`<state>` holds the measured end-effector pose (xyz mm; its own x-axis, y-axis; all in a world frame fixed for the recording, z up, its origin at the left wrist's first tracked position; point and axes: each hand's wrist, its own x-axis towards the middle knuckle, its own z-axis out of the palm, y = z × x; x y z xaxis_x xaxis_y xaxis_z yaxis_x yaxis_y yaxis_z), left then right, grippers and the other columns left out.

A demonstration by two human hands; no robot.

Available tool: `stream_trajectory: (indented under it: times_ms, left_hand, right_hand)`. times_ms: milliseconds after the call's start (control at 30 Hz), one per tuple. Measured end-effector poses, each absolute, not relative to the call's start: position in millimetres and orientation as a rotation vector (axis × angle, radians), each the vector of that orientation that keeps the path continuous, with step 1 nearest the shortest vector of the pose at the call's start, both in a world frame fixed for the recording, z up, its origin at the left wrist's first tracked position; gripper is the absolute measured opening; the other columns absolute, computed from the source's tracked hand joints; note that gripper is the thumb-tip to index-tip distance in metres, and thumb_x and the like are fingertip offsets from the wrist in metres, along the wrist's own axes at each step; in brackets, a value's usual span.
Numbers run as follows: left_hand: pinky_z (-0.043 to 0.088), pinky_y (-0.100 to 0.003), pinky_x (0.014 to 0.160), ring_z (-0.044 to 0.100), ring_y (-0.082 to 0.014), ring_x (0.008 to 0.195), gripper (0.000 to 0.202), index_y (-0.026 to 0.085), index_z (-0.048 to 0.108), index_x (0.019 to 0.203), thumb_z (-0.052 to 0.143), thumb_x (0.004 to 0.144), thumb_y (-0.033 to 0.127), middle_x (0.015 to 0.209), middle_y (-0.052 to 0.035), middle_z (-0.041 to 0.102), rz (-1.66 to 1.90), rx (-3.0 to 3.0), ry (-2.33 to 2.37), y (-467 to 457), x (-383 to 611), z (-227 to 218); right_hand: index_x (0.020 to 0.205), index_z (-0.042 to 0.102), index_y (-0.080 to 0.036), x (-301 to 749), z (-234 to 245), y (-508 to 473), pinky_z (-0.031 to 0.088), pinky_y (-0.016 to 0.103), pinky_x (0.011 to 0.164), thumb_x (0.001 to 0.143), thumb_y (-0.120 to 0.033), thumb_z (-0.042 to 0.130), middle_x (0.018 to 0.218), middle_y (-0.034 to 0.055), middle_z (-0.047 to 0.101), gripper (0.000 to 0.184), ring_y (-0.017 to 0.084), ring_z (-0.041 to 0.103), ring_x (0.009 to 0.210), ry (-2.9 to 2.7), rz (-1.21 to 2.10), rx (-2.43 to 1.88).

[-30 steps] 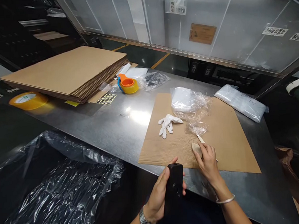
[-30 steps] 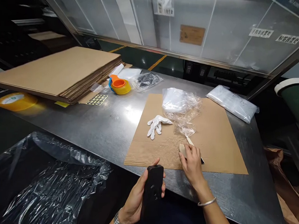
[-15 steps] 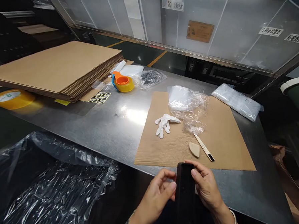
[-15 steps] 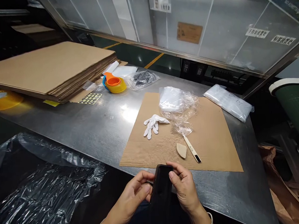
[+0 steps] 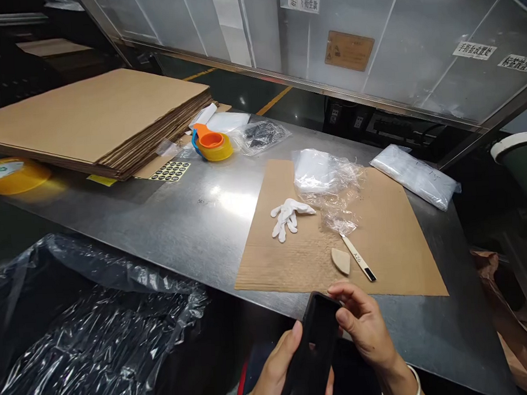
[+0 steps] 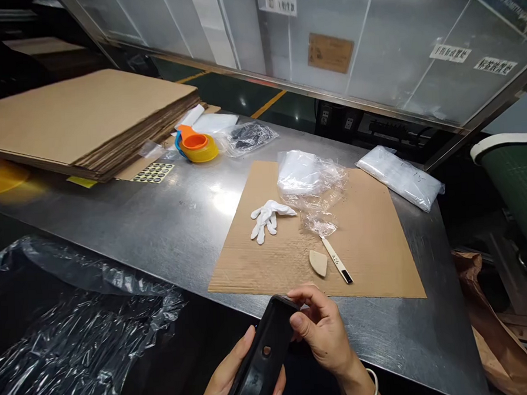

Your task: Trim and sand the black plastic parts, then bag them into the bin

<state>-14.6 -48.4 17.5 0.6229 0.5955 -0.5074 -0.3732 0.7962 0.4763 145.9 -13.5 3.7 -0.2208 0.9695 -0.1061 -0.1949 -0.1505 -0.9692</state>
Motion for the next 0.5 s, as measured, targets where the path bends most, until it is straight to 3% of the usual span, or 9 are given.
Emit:
stream_trajectory:
  times_ms: [167, 500]
  left_hand:
    - [0.029, -0.020, 0.041, 0.045, -0.0096, 0.040, 0.068, 0.009, 0.069, 0.058, 0.035, 0.081, 0.063, 0.048, -0.0091, 0.057, 0.568, 0.385, 0.700, -48.6, -17.2, 18.9]
    - [0.030, -0.021, 0.042, 0.047, -0.0111, 0.042, 0.060, 0.008, 0.071, 0.076, 0.043, 0.080, 0.061, 0.050, -0.0091, 0.060, 0.568, 0.283, 0.703, -51.2, -16.1, 21.4]
  right_hand:
    - [0.097, 0.061, -0.024, 150.9, 13.5, -6.9, 0.047, 0.016, 0.043, 0.075, -0.035, 0.067, 0.091, 0.0016, 0.042, 0.025, 0.008, 0.049, 0.063, -1.207, 1.664, -0.875]
    - [0.086, 0.063, -0.021, 157.0, 15.2, -5.0, 0.048, 0.022, 0.051, 0.072, -0.034, 0.071, 0.083, 0.0015, 0.046, 0.020, 0.011, 0.049, 0.066, -1.240, 1.647, -0.915]
